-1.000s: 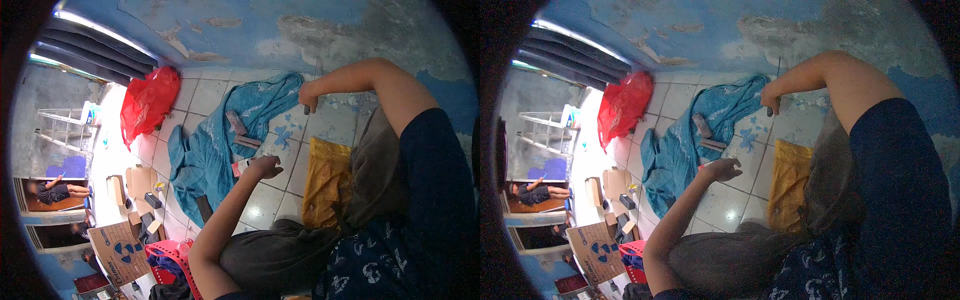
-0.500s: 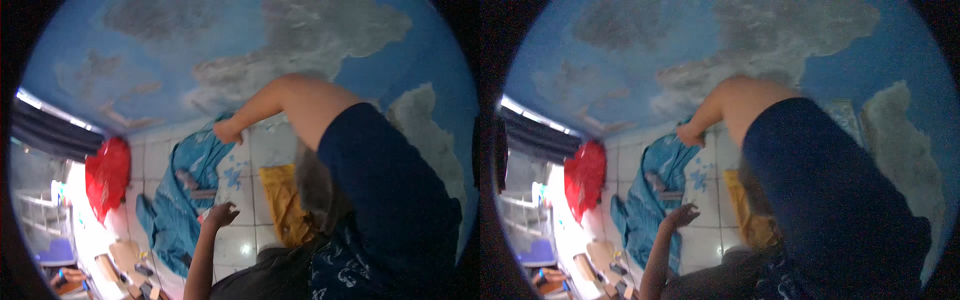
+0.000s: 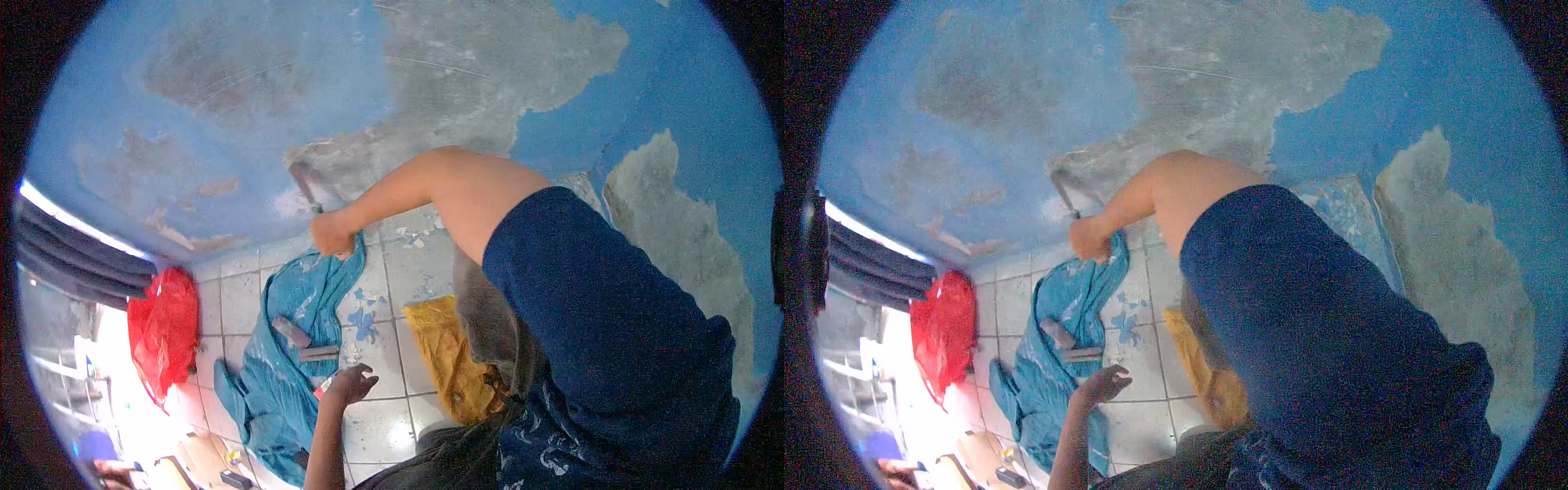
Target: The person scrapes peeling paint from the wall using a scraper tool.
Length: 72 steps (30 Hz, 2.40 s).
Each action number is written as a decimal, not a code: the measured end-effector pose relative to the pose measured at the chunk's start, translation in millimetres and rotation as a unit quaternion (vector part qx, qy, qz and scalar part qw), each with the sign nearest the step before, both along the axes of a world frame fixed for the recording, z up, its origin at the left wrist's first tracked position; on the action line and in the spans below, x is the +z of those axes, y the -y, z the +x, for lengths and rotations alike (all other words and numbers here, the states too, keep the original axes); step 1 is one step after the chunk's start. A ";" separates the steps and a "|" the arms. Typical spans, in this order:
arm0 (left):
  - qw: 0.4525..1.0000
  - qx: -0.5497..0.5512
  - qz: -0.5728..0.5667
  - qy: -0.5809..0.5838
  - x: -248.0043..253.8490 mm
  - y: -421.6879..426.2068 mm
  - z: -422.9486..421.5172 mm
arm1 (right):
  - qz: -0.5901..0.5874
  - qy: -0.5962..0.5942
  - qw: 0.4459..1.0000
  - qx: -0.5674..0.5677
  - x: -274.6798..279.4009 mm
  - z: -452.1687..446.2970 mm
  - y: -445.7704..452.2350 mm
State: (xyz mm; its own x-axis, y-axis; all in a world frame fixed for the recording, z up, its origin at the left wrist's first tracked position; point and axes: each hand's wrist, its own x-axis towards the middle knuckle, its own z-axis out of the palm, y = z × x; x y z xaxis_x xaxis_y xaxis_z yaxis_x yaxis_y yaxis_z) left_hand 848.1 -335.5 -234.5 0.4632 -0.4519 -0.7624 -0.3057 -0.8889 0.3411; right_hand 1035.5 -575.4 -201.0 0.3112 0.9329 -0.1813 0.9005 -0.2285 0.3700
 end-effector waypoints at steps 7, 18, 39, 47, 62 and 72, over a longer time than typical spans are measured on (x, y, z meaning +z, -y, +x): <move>0.997 -0.072 0.004 0.011 -20.5 6.6 12.3 | -0.111 -0.095 0.989 -0.022 -16.7 -21.1 -22.3; 0.963 0.015 0.148 0.226 45.3 34.2 69.1 | -0.006 -0.092 0.996 0.018 -26.6 -35.7 -29.5; 0.970 0.023 0.145 0.192 37.4 40.6 66.4 | -0.025 -0.125 0.992 0.008 -20.6 -32.8 -23.2; 0.972 0.011 0.196 0.129 37.9 42.0 70.0 | -0.043 -0.127 0.991 -0.009 -14.6 -39.3 -25.7; 0.968 0.023 0.160 0.193 39.3 38.1 63.0 | -0.086 -0.131 0.987 -0.028 -7.8 -44.6 -30.7; 0.970 0.035 0.152 0.185 41.9 36.9 61.6 | -0.088 -0.118 0.989 -0.015 -11.2 -46.6 -31.3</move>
